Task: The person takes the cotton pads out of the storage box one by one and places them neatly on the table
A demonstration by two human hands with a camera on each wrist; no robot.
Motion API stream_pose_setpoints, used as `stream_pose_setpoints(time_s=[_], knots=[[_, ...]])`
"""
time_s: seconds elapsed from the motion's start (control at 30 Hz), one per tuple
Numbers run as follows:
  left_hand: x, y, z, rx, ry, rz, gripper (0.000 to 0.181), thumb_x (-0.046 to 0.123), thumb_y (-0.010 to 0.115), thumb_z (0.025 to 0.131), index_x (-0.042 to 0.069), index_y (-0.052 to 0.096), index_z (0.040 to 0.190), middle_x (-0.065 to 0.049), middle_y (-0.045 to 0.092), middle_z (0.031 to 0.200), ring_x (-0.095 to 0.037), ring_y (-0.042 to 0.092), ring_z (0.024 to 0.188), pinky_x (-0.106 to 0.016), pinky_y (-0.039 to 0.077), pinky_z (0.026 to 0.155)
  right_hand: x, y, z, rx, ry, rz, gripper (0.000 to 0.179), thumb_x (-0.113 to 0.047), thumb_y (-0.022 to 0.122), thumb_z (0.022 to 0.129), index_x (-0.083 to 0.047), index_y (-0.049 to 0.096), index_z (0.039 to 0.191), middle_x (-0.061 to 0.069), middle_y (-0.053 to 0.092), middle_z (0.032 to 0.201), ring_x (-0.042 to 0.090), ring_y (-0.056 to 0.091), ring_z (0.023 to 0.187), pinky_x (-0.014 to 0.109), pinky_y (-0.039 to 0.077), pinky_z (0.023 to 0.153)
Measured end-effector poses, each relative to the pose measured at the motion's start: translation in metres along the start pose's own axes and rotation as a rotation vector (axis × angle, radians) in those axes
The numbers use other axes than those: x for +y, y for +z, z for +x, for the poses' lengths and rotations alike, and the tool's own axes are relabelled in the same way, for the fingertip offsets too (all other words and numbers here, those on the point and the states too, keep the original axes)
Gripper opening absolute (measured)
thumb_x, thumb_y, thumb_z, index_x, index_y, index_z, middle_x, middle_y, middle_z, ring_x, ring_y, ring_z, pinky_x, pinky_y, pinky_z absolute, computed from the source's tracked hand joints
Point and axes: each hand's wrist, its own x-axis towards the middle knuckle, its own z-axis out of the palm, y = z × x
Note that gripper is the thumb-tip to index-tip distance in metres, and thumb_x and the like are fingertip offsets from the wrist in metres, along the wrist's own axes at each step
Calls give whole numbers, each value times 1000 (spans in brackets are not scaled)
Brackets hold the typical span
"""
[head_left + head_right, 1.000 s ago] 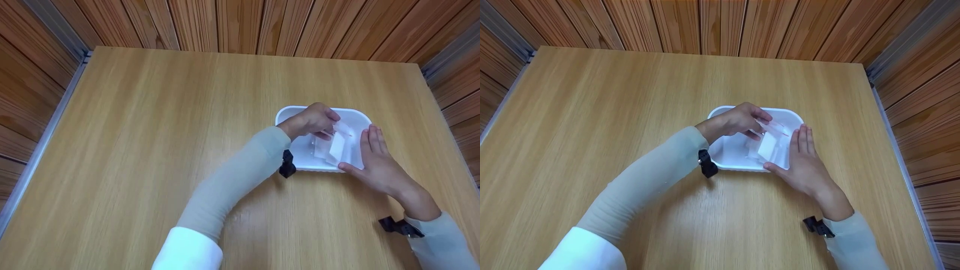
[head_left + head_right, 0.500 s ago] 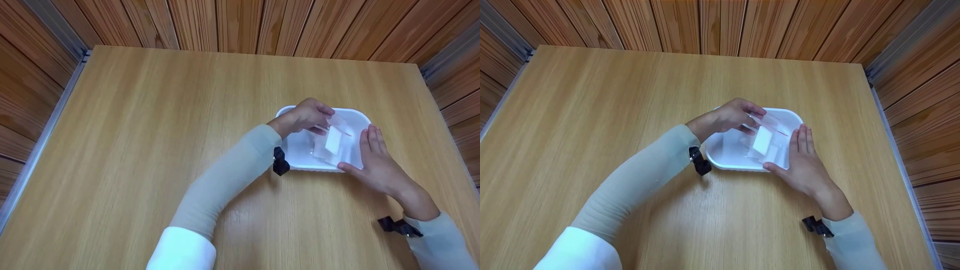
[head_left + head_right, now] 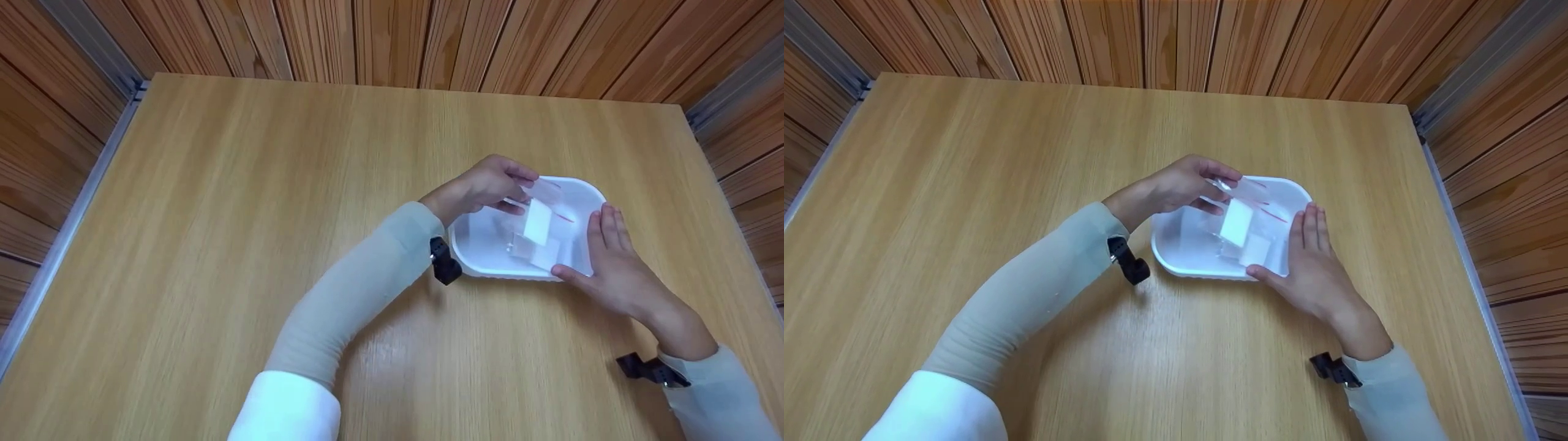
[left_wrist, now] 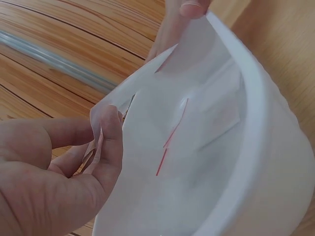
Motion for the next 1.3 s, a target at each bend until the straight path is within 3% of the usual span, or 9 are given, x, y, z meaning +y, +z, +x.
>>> stream_pose_setpoints(time_s=[0.4, 0.63, 0.87, 1.17, 1.3], knots=[[2, -16, -11, -13, 21, -24, 39, -9, 65, 93, 12, 70, 126, 2, 66, 107, -18, 69, 90, -27, 61, 75, 1, 0, 0, -12, 12, -23, 119, -62, 60, 95, 7, -16, 155, 21, -31, 162, 43, -25, 149, 75, 21, 107], [1, -27, -15, -48, 43, -65, 43, -11, 66, 93, 10, 68, 130, 0, 66, 110, -18, 70, 91, -29, 61, 79, 1, 0, 1, 0, 7, 13, 118, -59, 61, 96, 11, -15, 153, 25, -31, 160, 44, -26, 149, 75, 15, 110], [1, -38, -20, -41, 47, -86, 41, -9, 65, 94, 12, 69, 129, 2, 67, 112, -19, 70, 94, -28, 61, 81, 1, 0, 1, -2, 7, 10, 118, -59, 61, 96, 10, -16, 154, 24, -31, 161, 43, -25, 149, 75, 17, 110], [-1, -53, -29, -52, 53, -113, 41, -7, 64, 96, 12, 67, 131, -5, 63, 134, -19, 69, 99, -29, 60, 85, 2, 1, 2, -10, 19, 3, 119, -61, 61, 95, 8, -16, 154, 22, -32, 161, 43, -25, 149, 75, 19, 108], [-3, -61, -33, -54, 70, -119, 43, -8, 63, 96, 11, 65, 134, -6, 62, 134, -20, 69, 101, -30, 59, 87, 2, 0, 2, -2, 12, -1, 119, -60, 62, 95, 8, -16, 154, 23, -31, 161, 43, -25, 149, 75, 19, 108]])
